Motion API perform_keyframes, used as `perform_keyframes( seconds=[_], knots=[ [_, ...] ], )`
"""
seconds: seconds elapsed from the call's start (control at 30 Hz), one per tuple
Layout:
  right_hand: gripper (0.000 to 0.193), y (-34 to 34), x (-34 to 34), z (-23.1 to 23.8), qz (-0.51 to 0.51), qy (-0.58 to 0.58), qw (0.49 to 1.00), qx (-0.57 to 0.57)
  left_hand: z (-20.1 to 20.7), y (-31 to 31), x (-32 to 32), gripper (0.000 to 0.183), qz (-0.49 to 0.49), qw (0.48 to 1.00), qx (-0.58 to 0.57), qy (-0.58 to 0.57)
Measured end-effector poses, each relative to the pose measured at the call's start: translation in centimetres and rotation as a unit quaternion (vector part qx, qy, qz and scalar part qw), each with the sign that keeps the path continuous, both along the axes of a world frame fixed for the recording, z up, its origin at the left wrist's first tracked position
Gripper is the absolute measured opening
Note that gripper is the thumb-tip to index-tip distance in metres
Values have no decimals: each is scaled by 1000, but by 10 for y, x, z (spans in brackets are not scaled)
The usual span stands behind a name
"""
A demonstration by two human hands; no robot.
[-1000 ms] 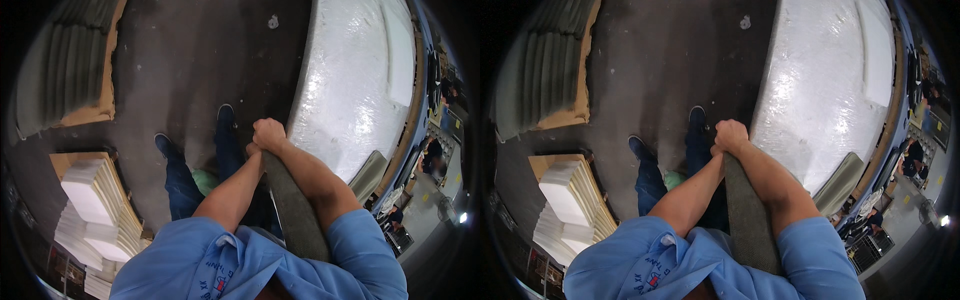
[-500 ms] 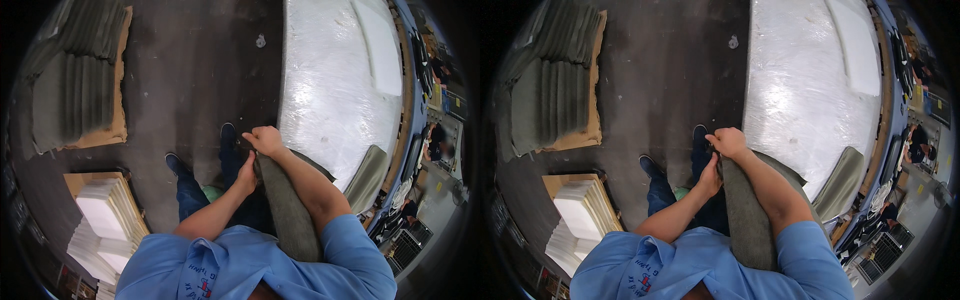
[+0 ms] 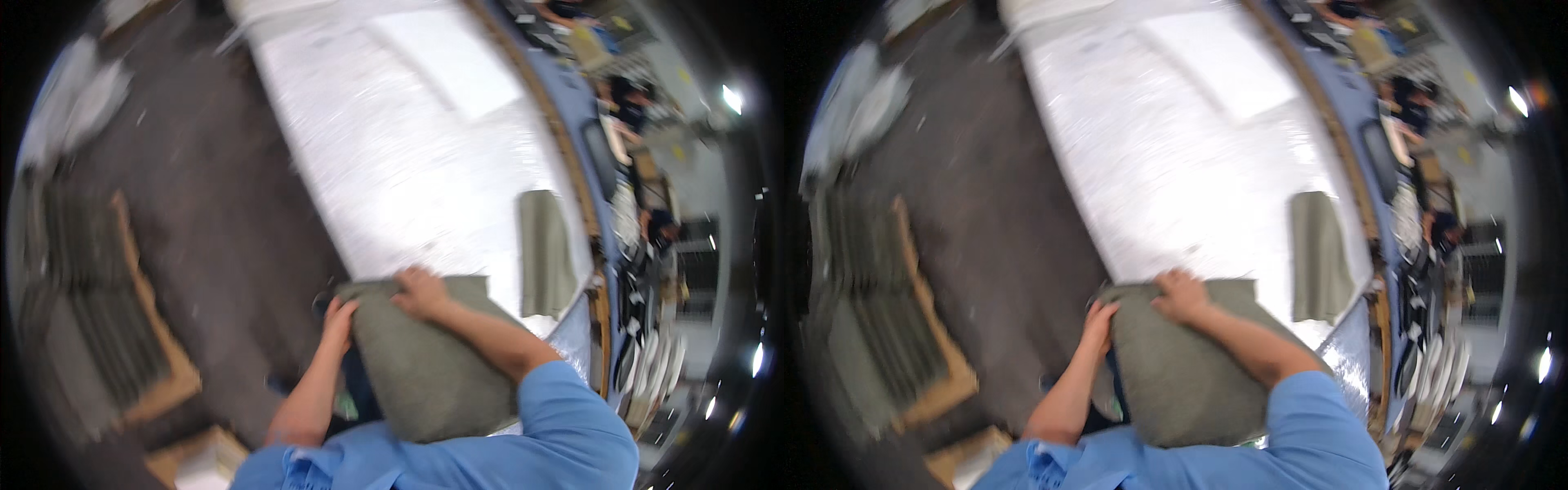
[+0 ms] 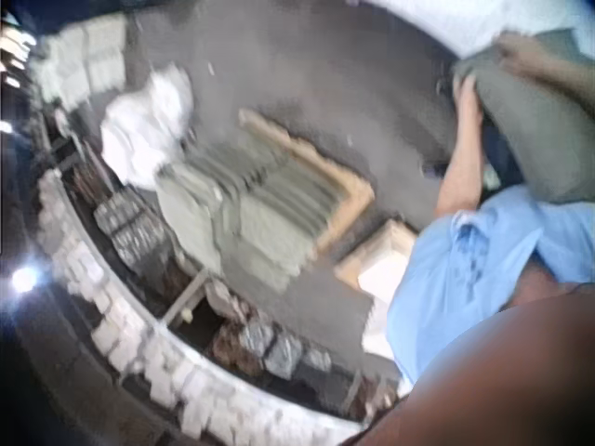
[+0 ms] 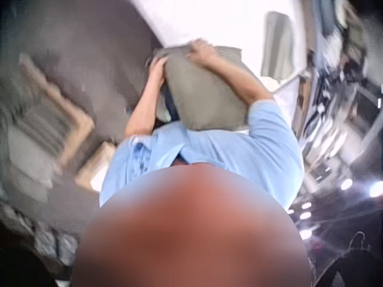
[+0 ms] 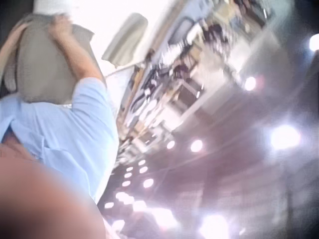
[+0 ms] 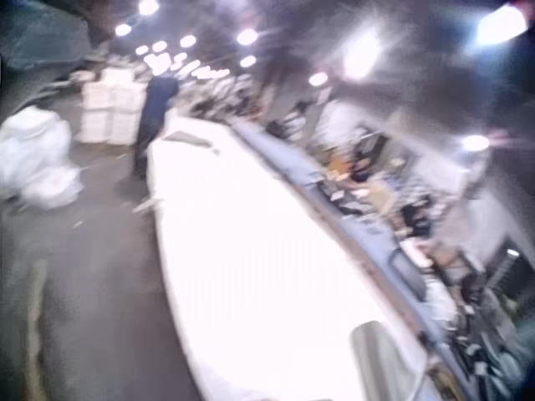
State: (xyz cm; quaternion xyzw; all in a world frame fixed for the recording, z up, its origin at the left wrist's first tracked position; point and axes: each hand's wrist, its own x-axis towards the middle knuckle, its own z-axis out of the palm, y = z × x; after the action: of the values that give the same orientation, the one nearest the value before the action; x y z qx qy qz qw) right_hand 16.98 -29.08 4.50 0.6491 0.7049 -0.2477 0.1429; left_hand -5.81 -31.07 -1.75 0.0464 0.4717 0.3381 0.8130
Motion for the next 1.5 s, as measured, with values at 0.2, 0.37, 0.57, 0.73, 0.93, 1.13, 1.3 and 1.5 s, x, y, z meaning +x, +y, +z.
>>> perform_keyframes(
  seconds=[0.2, 0.37, 0.57, 0.73, 0.93, 1.13, 1.3, 1.5],
  knots=[
    [63, -2, 3, -1, -39, 27, 999, 24, 21, 38, 16, 37, -276, 911, 113, 283],
    [63, 7, -2, -1, -38, 29, 999, -1, 26, 51, 29, 31, -404, 726, 304, 467],
    [60, -3, -17, 3, 12, 32, 999, 38, 34, 29, 16, 24, -331, 719, 359, 495],
    [52, -33, -33, -9, 151, 76, 986, 0, 33, -34, 9, 19, -295, 770, 309, 474],
    [33, -23, -79, -19, 119, 78, 985, -100, 15, -36, -3, 31, -354, 794, 250, 427],
    [46, -17, -60, -24, 3, 53, 972, -227, 7, -26, 8, 36, -364, 817, 198, 401],
    [45, -19, -65, -25, -26, 56, 976, -210, 10, -33, 8, 36, -373, 777, 192, 468],
    [58, -5, -64, -20, -37, 66, 969, -237, 6, -30, 6, 32, -367, 771, 202, 480]
  ],
)
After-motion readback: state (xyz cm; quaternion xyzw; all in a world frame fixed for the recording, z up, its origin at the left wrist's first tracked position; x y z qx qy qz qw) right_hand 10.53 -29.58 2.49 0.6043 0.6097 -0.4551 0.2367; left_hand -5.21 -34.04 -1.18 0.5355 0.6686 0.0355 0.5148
